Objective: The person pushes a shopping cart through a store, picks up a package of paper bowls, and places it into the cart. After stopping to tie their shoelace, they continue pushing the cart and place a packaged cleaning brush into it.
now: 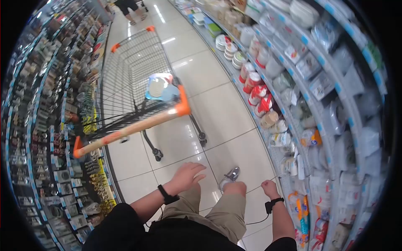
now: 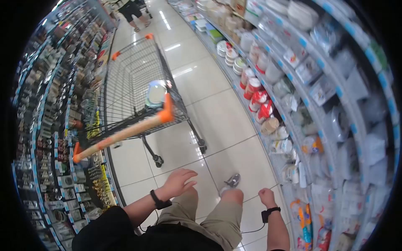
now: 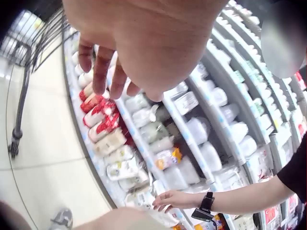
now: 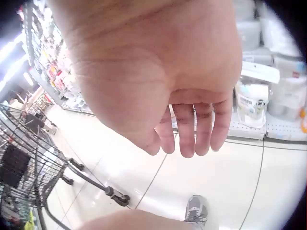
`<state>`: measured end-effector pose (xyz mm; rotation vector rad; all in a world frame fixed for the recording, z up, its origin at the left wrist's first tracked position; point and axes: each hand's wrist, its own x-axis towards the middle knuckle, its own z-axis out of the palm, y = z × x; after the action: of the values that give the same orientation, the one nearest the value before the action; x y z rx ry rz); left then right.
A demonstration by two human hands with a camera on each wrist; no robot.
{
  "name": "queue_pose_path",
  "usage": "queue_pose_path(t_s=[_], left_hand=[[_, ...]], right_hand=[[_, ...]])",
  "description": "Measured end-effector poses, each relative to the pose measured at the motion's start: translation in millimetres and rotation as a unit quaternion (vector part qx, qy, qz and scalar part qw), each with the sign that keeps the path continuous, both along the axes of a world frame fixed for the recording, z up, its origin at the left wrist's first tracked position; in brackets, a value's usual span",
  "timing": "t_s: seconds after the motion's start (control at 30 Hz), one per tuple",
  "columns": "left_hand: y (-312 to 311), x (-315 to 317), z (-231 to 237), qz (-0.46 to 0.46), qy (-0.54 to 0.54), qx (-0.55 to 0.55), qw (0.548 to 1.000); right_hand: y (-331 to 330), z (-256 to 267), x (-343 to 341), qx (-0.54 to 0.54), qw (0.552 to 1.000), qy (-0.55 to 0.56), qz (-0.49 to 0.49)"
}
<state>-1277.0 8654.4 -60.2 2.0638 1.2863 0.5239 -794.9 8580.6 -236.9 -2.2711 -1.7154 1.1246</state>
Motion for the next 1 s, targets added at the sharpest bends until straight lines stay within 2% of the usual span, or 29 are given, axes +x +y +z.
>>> queue_pose_path(t_s=[0.03, 0.1, 0.17, 0.23, 0.27, 0.3, 0.37, 0.4, 0.47, 0.53, 0.67, 0.8, 0.87, 0.9, 0.97, 1.0], left_hand=[[-5.1, -15.9, 38.3, 0.011, -0.005, 0.005, 1.000], [-13.6, -58.7, 114.6, 0.051, 0.014, 0.149, 0.987], [-14.4, -109.8, 164.8, 0.154, -0.013, 0.230, 0.961], [-5.2, -157.6, 203.7, 0.262, 0.039, 0.289, 0.920], [2.3, -179.4, 214.6, 0.279, 0.102, 0.304, 0.905], [11.5, -201.6, 218.1, 0.294, 0.164, 0.318, 0.886], [18.8, -255.6, 179.5, 0.298, 0.080, 0.127, 0.943], [10.9, -261.4, 172.6, 0.301, 0.080, 0.115, 0.943], [5.0, -265.3, 169.3, 0.304, 0.181, 0.096, 0.930], [4.1, -262.0, 173.6, 0.302, 0.192, 0.088, 0.930], [-11.0, -246.0, 177.6, 0.301, 0.198, 0.073, 0.930], [-32.8, -222.7, 174.7, 0.310, 0.219, 0.073, 0.922], [-49.3, -205.8, 176.7, 0.317, 0.223, 0.062, 0.920], [-57.7, -197.8, 178.0, 0.322, 0.222, 0.060, 0.918], [-72.5, -186.0, 178.4, 0.328, 0.223, 0.059, 0.916], [-80.2, -177.2, 186.9, 0.331, 0.217, 0.004, 0.918]], right_hand=[[6.3, 24.6, -7.5, 0.005, 1.000, -0.005, 0.011], [0.8, 79.4, -29.7, 0.028, 0.999, 0.014, 0.037], [2.1, 123.5, -54.4, 0.035, 0.998, 0.002, 0.055], [7.5, 162.2, -80.4, 0.018, 0.992, 0.014, 0.121], [10.0, 182.9, -96.5, 0.033, 0.990, 0.032, 0.135], [15.9, 207.7, -116.6, 0.023, 0.989, 0.046, 0.136], [26.9, 231.8, -137.4, 0.031, 0.983, 0.094, 0.156], [31.8, 234.5, -144.0, 0.052, 0.975, 0.131, 0.174], [50.3, 259.9, -167.2, 0.016, 0.979, 0.172, 0.109], [66.2, 277.8, -183.1, -0.003, 0.973, 0.224, 0.062], [89.0, 322.0, -208.9, 0.004, 0.967, 0.228, 0.109], [113.2, 340.6, -216.9, 0.025, 0.956, 0.255, 0.143], [124.9, 347.0, -219.9, 0.119, 0.949, 0.228, 0.183], [130.3, 355.6, -223.8, 0.112, 0.948, 0.231, 0.188], [146.4, 371.8, -235.8, 0.179, 0.939, 0.218, 0.196], [154.8, 371.9, -240.4, 0.175, 0.939, 0.220, 0.198]])
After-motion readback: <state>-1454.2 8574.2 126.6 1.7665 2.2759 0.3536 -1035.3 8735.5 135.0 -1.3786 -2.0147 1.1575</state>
